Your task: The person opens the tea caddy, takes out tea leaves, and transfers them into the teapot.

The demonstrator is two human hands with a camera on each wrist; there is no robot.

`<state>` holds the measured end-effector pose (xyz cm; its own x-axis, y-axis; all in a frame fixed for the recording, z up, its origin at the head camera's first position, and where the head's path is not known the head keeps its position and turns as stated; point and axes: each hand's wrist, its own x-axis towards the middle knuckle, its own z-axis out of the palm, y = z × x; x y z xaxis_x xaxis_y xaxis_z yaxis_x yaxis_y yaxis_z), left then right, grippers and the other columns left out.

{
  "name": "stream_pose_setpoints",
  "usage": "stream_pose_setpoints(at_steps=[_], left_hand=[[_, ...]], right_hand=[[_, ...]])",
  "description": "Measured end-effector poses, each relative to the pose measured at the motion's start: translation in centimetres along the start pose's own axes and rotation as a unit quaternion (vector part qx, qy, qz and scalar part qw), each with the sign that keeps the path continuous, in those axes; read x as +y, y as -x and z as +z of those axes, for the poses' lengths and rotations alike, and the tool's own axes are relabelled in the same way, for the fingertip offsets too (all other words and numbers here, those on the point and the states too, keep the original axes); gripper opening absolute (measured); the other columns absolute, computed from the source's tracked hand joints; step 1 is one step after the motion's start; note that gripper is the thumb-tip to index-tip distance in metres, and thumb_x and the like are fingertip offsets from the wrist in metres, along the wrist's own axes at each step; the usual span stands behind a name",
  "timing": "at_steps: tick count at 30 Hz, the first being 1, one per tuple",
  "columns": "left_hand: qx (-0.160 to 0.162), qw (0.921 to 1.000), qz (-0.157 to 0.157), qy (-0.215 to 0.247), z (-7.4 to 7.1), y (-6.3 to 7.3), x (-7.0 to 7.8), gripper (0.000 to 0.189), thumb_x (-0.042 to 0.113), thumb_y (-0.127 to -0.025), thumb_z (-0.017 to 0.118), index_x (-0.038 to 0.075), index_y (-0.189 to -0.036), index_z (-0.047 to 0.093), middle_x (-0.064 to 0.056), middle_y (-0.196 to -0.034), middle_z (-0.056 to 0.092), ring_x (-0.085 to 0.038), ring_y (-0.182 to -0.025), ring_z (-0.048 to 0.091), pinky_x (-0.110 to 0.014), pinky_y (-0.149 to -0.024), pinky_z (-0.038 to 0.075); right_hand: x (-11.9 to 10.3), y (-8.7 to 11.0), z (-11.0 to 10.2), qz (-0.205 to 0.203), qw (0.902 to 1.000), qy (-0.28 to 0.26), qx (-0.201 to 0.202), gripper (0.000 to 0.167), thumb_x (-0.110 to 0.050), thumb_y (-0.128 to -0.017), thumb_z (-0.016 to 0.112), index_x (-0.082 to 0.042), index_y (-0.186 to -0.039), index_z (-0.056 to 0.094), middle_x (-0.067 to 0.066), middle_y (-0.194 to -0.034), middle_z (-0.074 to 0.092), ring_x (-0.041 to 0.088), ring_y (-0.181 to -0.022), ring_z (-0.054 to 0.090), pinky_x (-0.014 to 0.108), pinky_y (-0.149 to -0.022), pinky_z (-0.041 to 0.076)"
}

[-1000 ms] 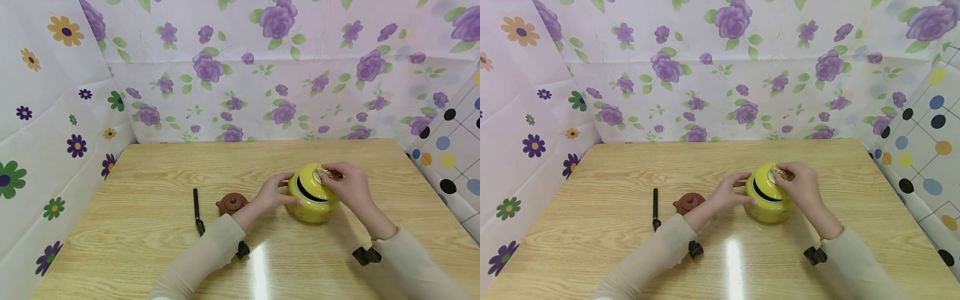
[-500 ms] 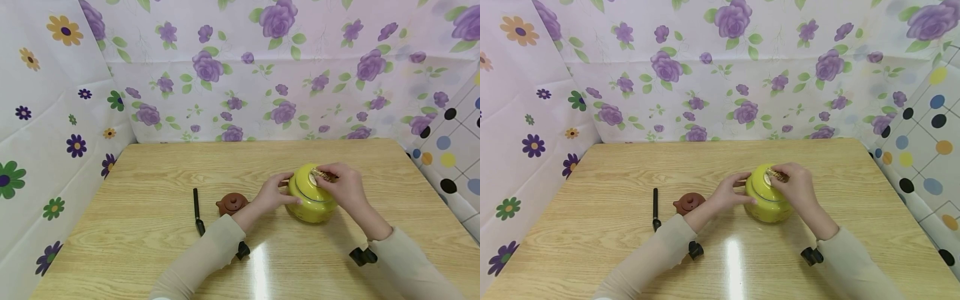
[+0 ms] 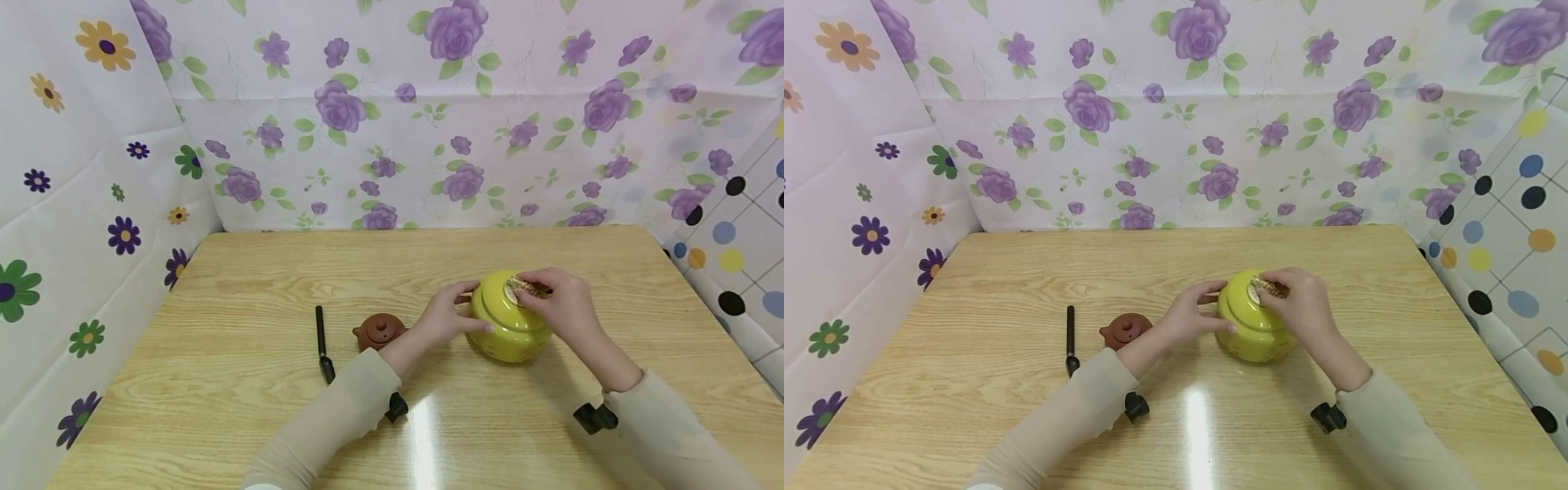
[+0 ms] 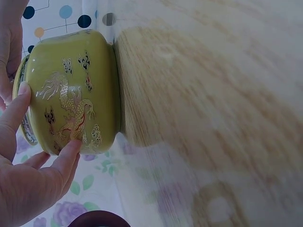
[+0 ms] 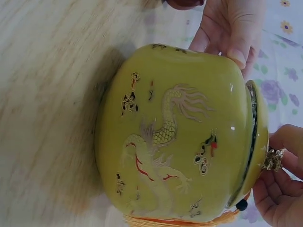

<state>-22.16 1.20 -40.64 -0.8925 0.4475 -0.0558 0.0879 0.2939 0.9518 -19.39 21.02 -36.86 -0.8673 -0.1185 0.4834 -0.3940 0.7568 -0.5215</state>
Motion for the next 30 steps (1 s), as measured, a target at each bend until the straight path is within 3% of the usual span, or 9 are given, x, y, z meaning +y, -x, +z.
stream_pose_setpoints(at_steps=[9,17,25,27,30], left_hand=[[0.001,1.0000,0.000,-0.002,-0.1,-0.1,-0.1,0.079,0.012,-0.074,0.083,0.010,-0.142,0.043,-0.005,-0.144,0.046,-0.023,-0.127,0.049,-0.022,-0.094,0.052],[-0.004,1.0000,-0.001,0.006,0.0,-0.1,0.1,0.080,0.009,-0.073,0.083,0.008,-0.142,0.043,-0.006,-0.145,0.045,-0.024,-0.127,0.049,-0.020,-0.093,0.052],[-0.003,0.9998,-0.004,0.020,0.1,0.2,0.2,0.081,0.009,-0.073,0.083,0.008,-0.143,0.042,-0.006,-0.146,0.043,-0.024,-0.128,0.048,-0.019,-0.093,0.051],[-0.003,0.9997,-0.003,0.022,0.1,0.2,0.1,0.081,0.009,-0.074,0.082,0.008,-0.143,0.041,-0.006,-0.146,0.043,-0.023,-0.128,0.048,-0.019,-0.093,0.051],[-0.003,0.9998,-0.004,0.021,0.0,0.2,-0.2,0.081,0.009,-0.074,0.082,0.008,-0.143,0.041,-0.006,-0.146,0.043,-0.024,-0.129,0.047,-0.019,-0.094,0.051]], right_hand=[[0.0,-0.2,0.1,-0.007,0.9998,-0.014,0.010,0.019,0.004,-0.074,0.077,0.001,-0.093,0.074,0.016,-0.083,0.070,0.026,-0.071,0.064,0.013,-0.057,0.049],[-0.1,0.0,0.1,0.002,0.9998,-0.020,0.005,0.019,0.003,-0.075,0.077,0.001,-0.094,0.074,0.015,-0.083,0.069,0.019,-0.069,0.060,0.008,-0.057,0.046],[-0.1,0.6,0.5,0.011,0.9996,-0.013,0.024,0.020,0.001,-0.076,0.077,0.001,-0.096,0.074,0.016,-0.086,0.070,0.022,-0.071,0.060,0.003,-0.059,0.041],[-0.2,0.7,0.7,0.006,0.9993,-0.008,0.036,0.021,0.002,-0.076,0.077,0.001,-0.096,0.074,0.016,-0.085,0.070,0.021,-0.070,0.059,0.003,-0.058,0.041],[0.0,0.7,1.3,-0.013,0.9985,0.005,0.052,0.021,0.004,-0.074,0.077,0.002,-0.095,0.074,0.016,-0.083,0.071,0.022,-0.067,0.059,0.013,-0.057,0.045]])
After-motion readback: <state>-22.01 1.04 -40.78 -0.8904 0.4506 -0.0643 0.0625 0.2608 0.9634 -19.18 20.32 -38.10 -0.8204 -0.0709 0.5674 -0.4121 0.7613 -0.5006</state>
